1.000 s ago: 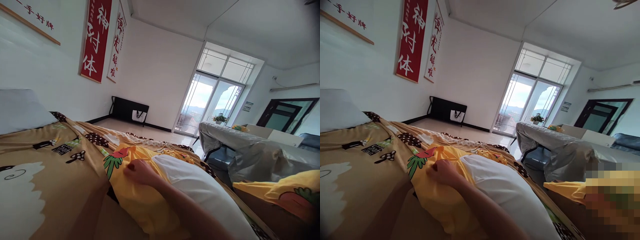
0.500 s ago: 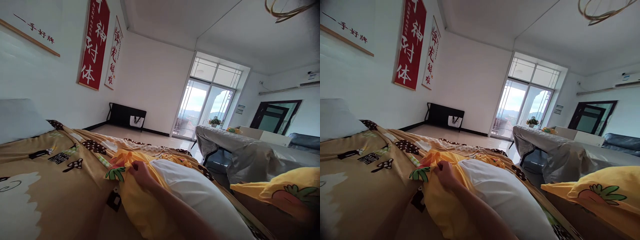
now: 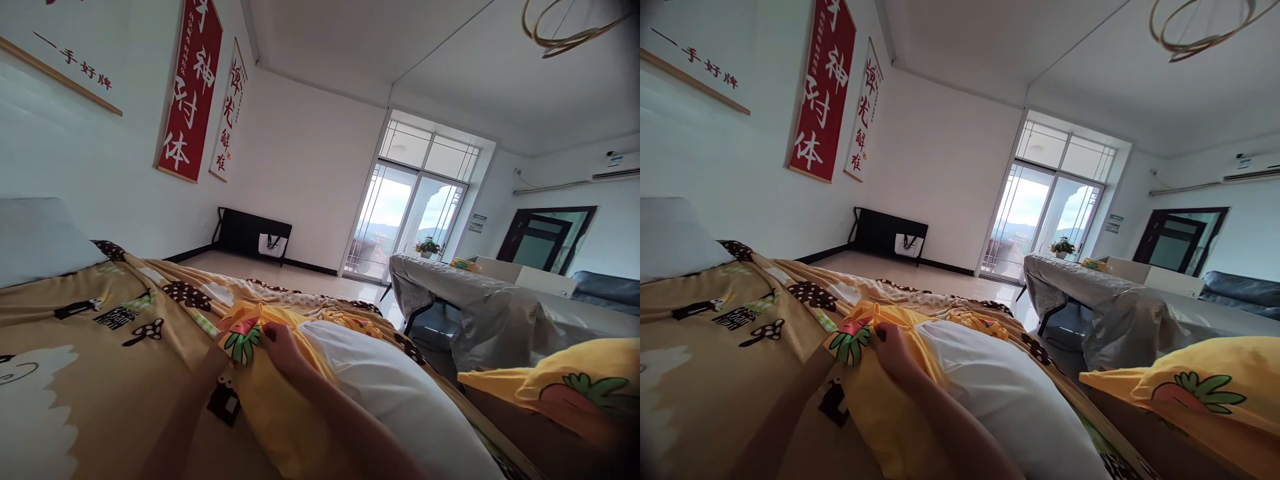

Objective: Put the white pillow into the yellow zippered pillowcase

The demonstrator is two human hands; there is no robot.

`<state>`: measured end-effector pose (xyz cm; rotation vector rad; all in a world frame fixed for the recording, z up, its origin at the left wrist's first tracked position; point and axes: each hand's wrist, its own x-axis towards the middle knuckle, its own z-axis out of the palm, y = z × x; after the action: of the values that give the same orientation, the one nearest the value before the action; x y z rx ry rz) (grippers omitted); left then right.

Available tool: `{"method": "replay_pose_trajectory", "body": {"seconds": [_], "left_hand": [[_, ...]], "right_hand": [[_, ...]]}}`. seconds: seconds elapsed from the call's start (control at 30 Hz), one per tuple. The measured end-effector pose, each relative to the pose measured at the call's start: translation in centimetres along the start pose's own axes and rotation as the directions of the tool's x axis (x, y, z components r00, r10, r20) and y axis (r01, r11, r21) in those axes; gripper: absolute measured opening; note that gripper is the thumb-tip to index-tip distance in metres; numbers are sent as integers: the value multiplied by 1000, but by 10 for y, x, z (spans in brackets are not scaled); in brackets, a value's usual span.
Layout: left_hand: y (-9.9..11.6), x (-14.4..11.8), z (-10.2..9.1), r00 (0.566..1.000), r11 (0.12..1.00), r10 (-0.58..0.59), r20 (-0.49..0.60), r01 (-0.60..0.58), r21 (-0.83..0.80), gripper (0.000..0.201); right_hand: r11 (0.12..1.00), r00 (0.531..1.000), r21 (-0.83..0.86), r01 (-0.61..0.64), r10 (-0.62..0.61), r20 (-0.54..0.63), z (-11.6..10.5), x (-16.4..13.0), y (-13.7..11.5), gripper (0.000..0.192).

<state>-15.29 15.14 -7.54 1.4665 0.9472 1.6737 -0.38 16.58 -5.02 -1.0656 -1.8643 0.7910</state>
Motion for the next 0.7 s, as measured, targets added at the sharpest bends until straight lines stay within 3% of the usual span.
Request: {"method": "replay_pose_trajectory", "body": {"seconds": [0.17, 0.3, 0.37, 0.43, 0.57, 0.7], "left_hand": [[19, -13, -7, 944, 953, -266, 195, 288, -93, 38], [18, -11, -14, 893, 931, -362, 266, 361, 55, 33], [19, -11, -16, 890, 928, -373, 261, 356, 111, 30], [23, -13, -16, 888, 930, -368, 275, 346, 125, 28], [28, -16, -13, 869, 927, -364, 334, 371, 44, 27], [13, -13, -10, 872, 874, -413, 264, 461, -156, 30]], "right_hand": [[957, 971, -177, 231, -217, 95, -5, -13, -7, 20], [799, 904, -428, 423, -336, 266, -10, -22, -14, 20], [734, 905, -532, 423, -313, 287, -11, -25, -16, 19], [727, 920, -564, 391, -288, 266, -12, -27, -18, 20], [813, 957, -505, 289, -229, 180, -15, -27, -25, 21], [913, 957, -339, 226, -143, 253, -29, -23, -28, 20]]}}
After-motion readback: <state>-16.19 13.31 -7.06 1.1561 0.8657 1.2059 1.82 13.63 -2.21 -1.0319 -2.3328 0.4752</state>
